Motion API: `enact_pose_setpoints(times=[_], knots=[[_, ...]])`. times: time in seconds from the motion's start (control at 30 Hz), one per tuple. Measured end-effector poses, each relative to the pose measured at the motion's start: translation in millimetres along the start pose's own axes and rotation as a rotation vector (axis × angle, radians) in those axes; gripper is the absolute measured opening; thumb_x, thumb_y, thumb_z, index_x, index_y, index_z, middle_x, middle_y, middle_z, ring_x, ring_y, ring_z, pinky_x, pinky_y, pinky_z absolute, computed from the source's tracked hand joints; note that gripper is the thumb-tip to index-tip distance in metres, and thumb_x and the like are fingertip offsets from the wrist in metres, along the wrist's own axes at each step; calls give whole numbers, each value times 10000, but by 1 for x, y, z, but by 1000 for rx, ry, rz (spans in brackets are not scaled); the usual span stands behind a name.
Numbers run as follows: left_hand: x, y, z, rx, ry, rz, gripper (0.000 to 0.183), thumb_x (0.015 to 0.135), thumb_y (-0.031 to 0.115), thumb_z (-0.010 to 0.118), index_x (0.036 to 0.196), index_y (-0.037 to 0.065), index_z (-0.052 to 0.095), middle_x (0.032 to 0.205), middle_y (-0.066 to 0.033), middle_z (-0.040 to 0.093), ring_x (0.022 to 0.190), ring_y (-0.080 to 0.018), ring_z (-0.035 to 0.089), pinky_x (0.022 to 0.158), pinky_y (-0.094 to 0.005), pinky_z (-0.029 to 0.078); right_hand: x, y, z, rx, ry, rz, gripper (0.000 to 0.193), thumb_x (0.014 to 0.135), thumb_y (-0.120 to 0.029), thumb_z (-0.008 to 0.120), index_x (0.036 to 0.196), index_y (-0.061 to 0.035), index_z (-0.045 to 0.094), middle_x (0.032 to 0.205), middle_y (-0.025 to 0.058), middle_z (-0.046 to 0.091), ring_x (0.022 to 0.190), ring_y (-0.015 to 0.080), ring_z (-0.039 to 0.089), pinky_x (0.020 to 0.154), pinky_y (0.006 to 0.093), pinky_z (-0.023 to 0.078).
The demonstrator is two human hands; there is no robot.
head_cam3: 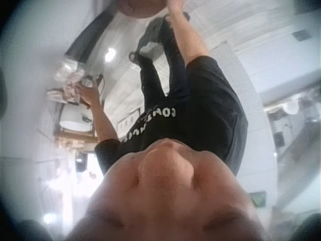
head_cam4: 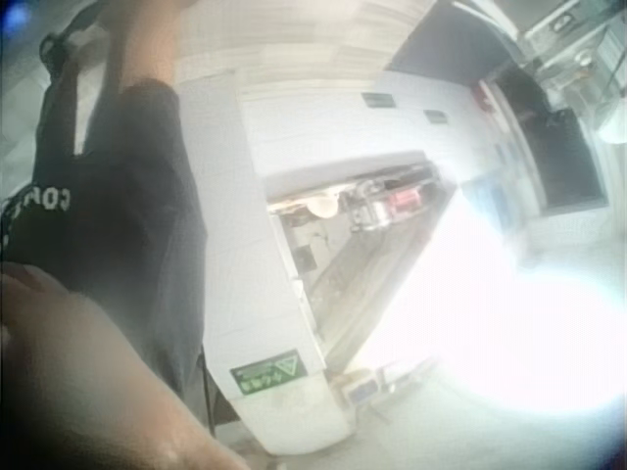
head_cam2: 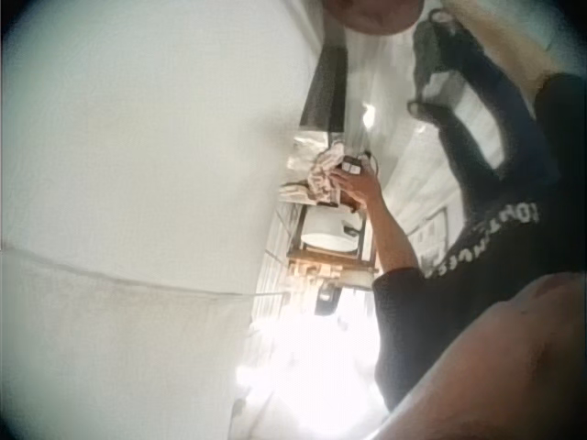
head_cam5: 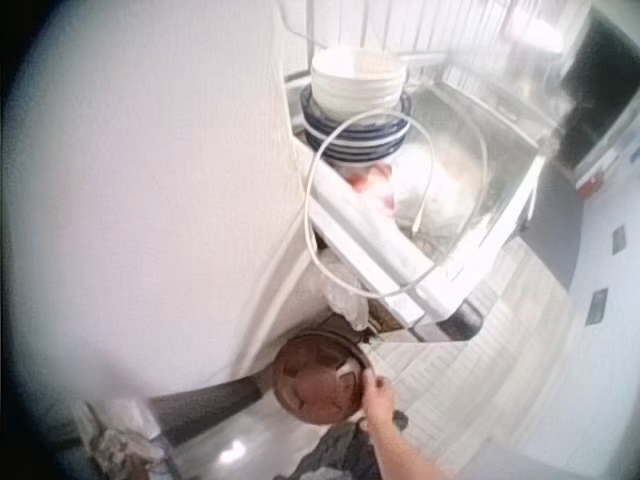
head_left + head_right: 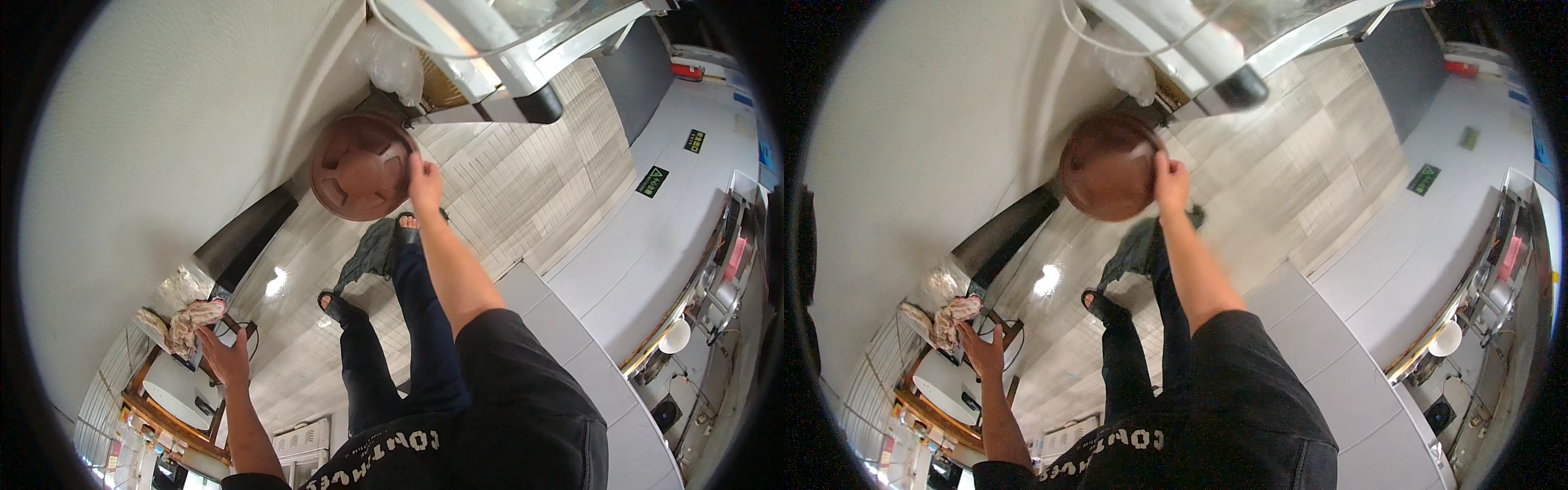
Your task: The person cleans a rice cooker pot, fills it with water, and places it into the cooker. They then retrieve a lid from the refrigerator and cover the pot. Finally, they stir a white liquid in a separate pot using a ladle.
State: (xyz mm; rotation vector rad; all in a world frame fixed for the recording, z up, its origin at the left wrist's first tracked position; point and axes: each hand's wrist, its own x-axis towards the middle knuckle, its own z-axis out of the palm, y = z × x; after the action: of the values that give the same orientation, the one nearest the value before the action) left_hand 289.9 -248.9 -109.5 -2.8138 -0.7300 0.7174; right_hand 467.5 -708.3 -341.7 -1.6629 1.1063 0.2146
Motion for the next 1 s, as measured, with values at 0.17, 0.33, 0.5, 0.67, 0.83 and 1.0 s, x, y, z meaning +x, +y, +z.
enact_pose_setpoints(times=[0.17,0.33,0.5,0.67,0.83,1.0], knots=[[2,-1,-4,-22,-82,-28,1039,812,522,687,1524,-7,145,1573,-261,156,1400,-447,268,1142,-486,275,-58,-44,9,-476,229,-676,318,794,-286,726,958,-33,623,881,146,642,844,368,611,759,463,496],[3,-3,-8,-79,-67,17,1030,810,501,684,1521,-11,142,1574,-264,151,1384,-467,281,1144,-479,272,-76,-88,27,-470,-406,-583,399,816,-380,665,1001,-29,628,974,224,669,953,407,629,813,475,501],[1,-2,-12,-84,-154,-69,1067,801,531,679,1534,12,103,1579,-263,128,1380,-486,280,1152,-458,269,-104,-86,-6,-495,-446,-374,413,809,-383,654,982,-9,632,901,224,669,888,416,635,782,458,499],[2,-5,-13,-123,-188,-53,1082,795,535,669,1541,25,73,1587,-254,111,1396,-467,275,1155,-439,274,-145,-94,-89,-413,-338,-365,399,809,-367,668,978,-6,673,906,228,677,859,379,654,762,460,506],[5,-2,-52,-170,-359,-57,1108,780,564,661,1545,32,61,1598,-247,56,1408,-423,290,1143,-418,298,-219,-155,-205,-368,-259,-102,442,874,-407,637,936,30,646,773,147,659,697,249,640,637,402,497],[-42,40,-186,-383,-101,428,507,883,357,628,1237,-3,599,1345,-209,546,1263,-443,465,1102,-462,345,-297,-228,-314,-91,-165,-42,229,913,-253,626,808,-77,525,620,-9,471,457,103,431,404,268,378]])
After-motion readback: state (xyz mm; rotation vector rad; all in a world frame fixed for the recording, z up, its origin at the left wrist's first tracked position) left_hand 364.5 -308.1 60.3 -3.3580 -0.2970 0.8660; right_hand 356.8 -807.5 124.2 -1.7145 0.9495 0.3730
